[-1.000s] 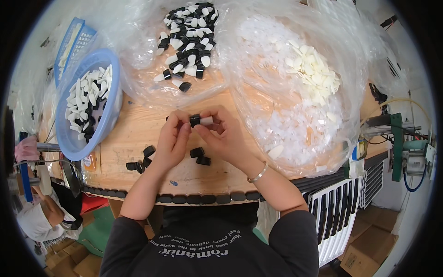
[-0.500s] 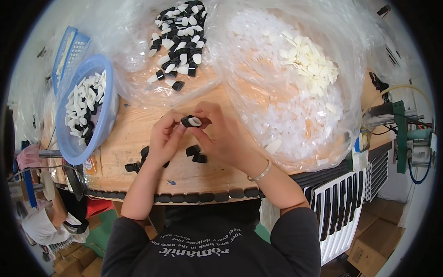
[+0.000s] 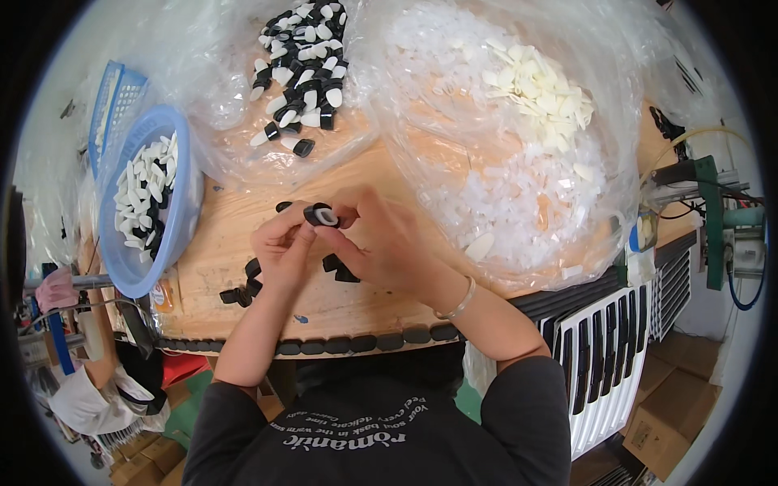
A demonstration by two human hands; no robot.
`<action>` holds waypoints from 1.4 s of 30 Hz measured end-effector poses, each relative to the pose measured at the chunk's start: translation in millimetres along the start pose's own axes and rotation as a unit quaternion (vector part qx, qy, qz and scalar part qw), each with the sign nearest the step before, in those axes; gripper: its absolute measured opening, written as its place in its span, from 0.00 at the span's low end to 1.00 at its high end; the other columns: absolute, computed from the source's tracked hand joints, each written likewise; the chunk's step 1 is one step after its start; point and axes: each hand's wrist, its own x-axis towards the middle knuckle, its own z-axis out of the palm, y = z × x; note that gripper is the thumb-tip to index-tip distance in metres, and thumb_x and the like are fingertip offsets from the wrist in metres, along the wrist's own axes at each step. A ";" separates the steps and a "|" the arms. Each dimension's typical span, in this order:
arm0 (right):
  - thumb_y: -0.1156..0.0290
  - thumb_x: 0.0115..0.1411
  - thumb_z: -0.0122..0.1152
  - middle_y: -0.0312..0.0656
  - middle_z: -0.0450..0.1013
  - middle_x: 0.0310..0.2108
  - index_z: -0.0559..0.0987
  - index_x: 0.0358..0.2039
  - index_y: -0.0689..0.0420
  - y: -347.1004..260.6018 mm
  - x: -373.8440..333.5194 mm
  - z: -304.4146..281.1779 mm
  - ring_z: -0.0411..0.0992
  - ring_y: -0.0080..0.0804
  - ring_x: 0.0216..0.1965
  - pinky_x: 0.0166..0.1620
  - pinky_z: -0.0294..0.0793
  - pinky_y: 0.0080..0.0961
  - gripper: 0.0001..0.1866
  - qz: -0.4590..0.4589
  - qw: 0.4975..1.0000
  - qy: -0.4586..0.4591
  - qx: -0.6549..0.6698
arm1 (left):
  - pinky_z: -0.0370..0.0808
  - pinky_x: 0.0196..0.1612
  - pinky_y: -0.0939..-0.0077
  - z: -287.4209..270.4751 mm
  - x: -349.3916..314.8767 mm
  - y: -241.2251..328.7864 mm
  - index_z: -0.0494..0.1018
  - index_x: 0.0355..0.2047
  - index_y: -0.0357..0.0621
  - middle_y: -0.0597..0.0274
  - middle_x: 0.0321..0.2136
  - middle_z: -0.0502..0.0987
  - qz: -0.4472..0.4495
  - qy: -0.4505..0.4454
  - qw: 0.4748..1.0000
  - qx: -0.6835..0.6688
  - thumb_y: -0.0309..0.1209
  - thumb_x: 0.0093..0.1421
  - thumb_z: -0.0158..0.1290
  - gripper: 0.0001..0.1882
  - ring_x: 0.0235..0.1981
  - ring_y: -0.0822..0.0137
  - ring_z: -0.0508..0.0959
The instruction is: Assembling small white plastic caps onto black plastic bases, which are components for keyboard keys.
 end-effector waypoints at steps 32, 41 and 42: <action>0.79 0.50 0.62 0.41 0.70 0.25 0.72 0.34 0.57 -13.8 11.4 -18.8 0.71 0.41 0.25 0.28 0.70 0.31 0.11 -0.059 0.993 -0.089 -0.052 | 0.72 0.31 0.69 -11.6 20.0 18.8 0.74 0.29 0.32 0.52 0.28 0.74 0.235 -0.058 0.926 0.289 0.13 0.40 0.54 0.12 0.28 0.53 0.73; 0.79 0.50 0.62 0.43 0.70 0.25 0.72 0.34 0.58 -14.5 12.4 -18.4 0.71 0.41 0.25 0.28 0.70 0.30 0.11 -0.027 0.994 -0.092 -0.042 | 0.73 0.34 0.67 -12.7 20.3 18.0 0.74 0.28 0.32 0.52 0.28 0.75 0.237 -0.069 0.916 0.315 0.13 0.40 0.55 0.11 0.30 0.53 0.75; 0.78 0.50 0.63 0.42 0.70 0.25 0.72 0.35 0.58 -13.0 11.6 -17.4 0.72 0.39 0.25 0.28 0.70 0.28 0.12 -0.014 0.996 -0.084 -0.021 | 0.73 0.34 0.67 -13.8 19.5 16.4 0.74 0.28 0.32 0.52 0.28 0.75 0.238 -0.069 0.916 0.315 0.13 0.40 0.55 0.11 0.30 0.53 0.75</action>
